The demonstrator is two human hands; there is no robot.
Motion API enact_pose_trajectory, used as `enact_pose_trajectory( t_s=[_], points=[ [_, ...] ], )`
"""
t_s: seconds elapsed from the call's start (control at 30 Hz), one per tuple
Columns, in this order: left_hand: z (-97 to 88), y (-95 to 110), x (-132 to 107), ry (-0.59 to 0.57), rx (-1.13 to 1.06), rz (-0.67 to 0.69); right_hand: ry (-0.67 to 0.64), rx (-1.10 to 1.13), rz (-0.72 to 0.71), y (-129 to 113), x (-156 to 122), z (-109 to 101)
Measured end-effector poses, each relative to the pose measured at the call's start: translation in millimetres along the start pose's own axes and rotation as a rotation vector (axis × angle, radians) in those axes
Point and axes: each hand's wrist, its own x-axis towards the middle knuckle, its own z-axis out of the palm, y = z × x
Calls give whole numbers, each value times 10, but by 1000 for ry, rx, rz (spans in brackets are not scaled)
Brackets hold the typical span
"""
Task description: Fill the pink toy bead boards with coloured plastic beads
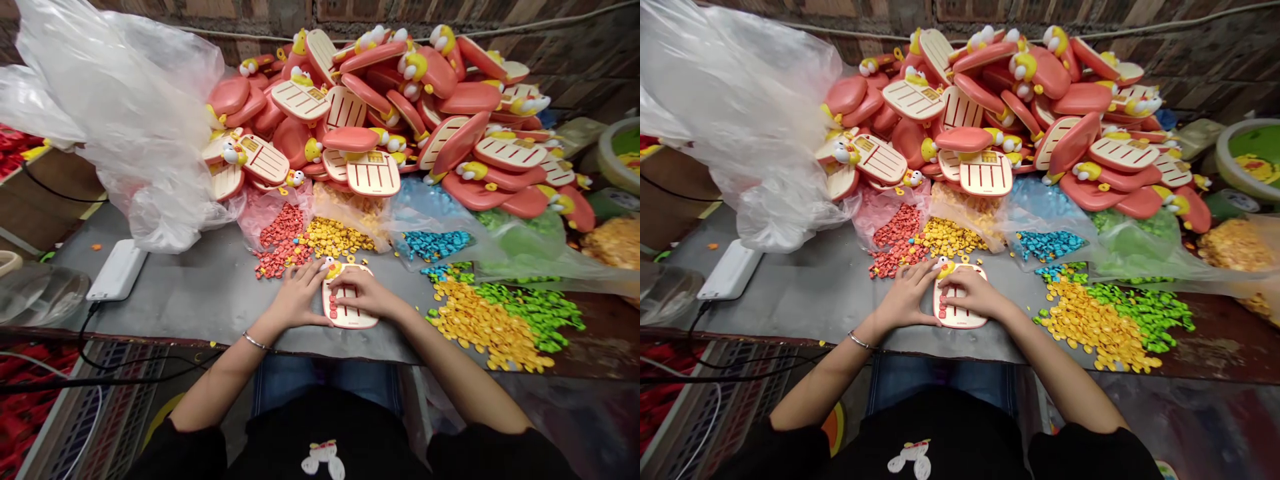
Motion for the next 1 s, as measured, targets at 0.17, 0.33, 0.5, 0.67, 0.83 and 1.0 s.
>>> enact_pose_trajectory(
  t_s=[0.17, 0.33, 0.5, 0.67, 0.83, 1.0],
  points=[
    [21, 1, -1, -7, 3, -5, 137, -84, 16, -34, 393, -111],
    [51, -2, -12, 1, 13, -13, -62, -491, -18, 82, 1174, 31],
    [63, -6, -22, -1, 9, -22, -166, -726, -34, 175, 1469, 126],
    [69, -4, -18, 17, 20, 0, -140, -739, -40, 191, 1376, 96],
    [72, -6, -14, 20, 32, -1, -137, -756, -49, 198, 1363, 85],
    [72, -11, -18, 24, 51, 4, -109, -677, -48, 175, 1282, 41]
  ],
)
